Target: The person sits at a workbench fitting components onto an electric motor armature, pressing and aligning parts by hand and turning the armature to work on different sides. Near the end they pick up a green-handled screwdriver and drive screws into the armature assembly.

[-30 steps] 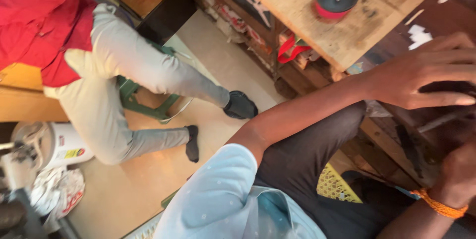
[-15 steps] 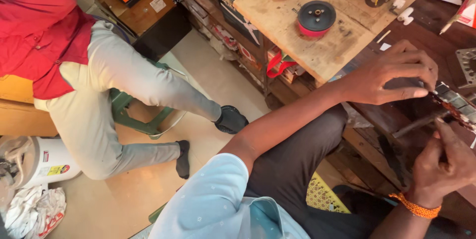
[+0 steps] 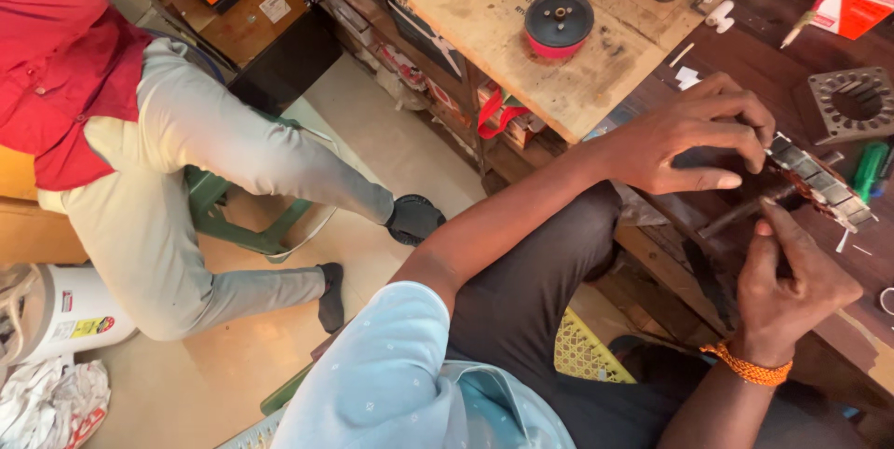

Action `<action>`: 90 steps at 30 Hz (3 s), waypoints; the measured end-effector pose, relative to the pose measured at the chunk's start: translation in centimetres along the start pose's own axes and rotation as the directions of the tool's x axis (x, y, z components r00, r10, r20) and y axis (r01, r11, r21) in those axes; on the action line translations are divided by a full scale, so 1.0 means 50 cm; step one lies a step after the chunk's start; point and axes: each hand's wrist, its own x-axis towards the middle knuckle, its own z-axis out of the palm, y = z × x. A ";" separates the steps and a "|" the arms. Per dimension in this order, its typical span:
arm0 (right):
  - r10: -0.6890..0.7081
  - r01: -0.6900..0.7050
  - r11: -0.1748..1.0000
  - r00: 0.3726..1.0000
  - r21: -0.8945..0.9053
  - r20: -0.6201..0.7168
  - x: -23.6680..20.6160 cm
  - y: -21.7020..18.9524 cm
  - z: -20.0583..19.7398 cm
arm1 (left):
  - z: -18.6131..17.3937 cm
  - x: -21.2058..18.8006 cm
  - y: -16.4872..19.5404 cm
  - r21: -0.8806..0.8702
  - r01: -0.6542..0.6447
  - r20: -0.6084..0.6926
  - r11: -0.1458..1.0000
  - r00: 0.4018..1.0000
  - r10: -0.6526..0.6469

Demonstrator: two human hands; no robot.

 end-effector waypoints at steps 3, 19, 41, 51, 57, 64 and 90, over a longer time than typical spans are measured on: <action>-0.076 0.076 0.997 0.997 -0.019 0.013 -0.006 0.014 0.000 | -0.007 0.005 0.006 -0.011 -0.054 -0.009 0.998 0.999 0.054; 0.010 -0.010 1.000 1.000 -0.011 0.002 0.004 -0.029 -0.022 | 0.030 -0.004 0.034 0.527 -0.275 0.063 0.804 0.956 0.286; 0.161 -0.101 0.965 0.957 -0.243 0.240 0.258 -0.117 -0.082 | 0.102 0.029 0.085 -0.142 0.348 -0.371 0.927 0.849 -0.376; 0.251 -0.205 0.961 0.929 -0.188 0.270 0.305 -0.101 -0.086 | 0.157 0.060 0.089 -0.385 0.429 -0.467 0.817 0.673 -0.574; 0.353 -0.335 0.935 0.910 -0.116 0.218 0.265 -0.026 -0.090 | 0.156 0.063 0.103 -0.423 0.499 -0.413 0.757 0.637 -0.651; 0.414 -0.415 0.909 0.899 -0.027 0.142 0.235 0.011 -0.102 | 0.088 0.065 0.107 -0.108 0.542 -0.302 0.833 0.781 -0.547; 0.400 -0.394 0.913 0.916 -0.105 0.034 0.124 -0.103 -0.103 | 0.080 0.079 0.001 0.147 -0.050 -0.112 0.988 0.991 0.067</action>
